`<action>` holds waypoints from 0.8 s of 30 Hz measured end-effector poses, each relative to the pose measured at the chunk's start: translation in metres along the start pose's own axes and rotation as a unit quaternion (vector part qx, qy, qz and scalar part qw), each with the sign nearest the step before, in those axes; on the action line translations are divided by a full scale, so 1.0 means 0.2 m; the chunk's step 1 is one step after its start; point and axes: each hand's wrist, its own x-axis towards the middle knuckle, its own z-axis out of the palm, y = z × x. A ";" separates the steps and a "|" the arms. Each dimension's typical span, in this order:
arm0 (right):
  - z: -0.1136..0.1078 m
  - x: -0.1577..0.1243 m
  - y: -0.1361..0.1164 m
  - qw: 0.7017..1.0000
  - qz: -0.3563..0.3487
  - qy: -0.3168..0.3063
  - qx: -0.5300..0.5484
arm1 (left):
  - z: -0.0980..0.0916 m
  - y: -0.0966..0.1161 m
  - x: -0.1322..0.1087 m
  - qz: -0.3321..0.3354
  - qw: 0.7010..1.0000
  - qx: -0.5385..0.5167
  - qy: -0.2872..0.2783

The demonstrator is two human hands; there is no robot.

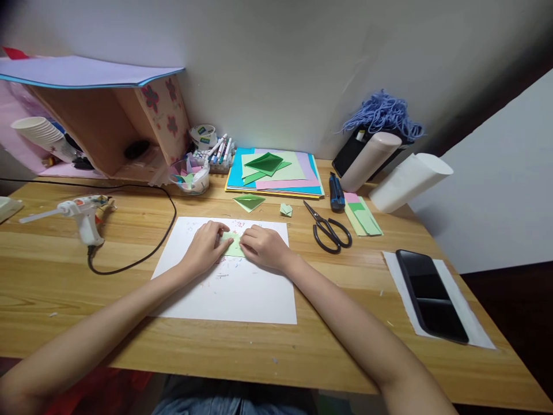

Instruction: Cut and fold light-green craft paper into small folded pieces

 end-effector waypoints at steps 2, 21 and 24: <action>0.00 0.00 0.00 1.000 -0.001 0.000 -0.001 | 0.00 0.01 0.00 -0.008 1.000 0.000 -0.002; 0.00 0.00 -0.01 1.000 -0.006 0.003 -0.004 | -0.02 0.03 -0.02 0.143 0.983 0.118 0.008; 0.00 0.00 -0.01 1.000 -0.002 0.000 -0.002 | -0.02 0.04 -0.03 0.154 0.977 0.146 -0.005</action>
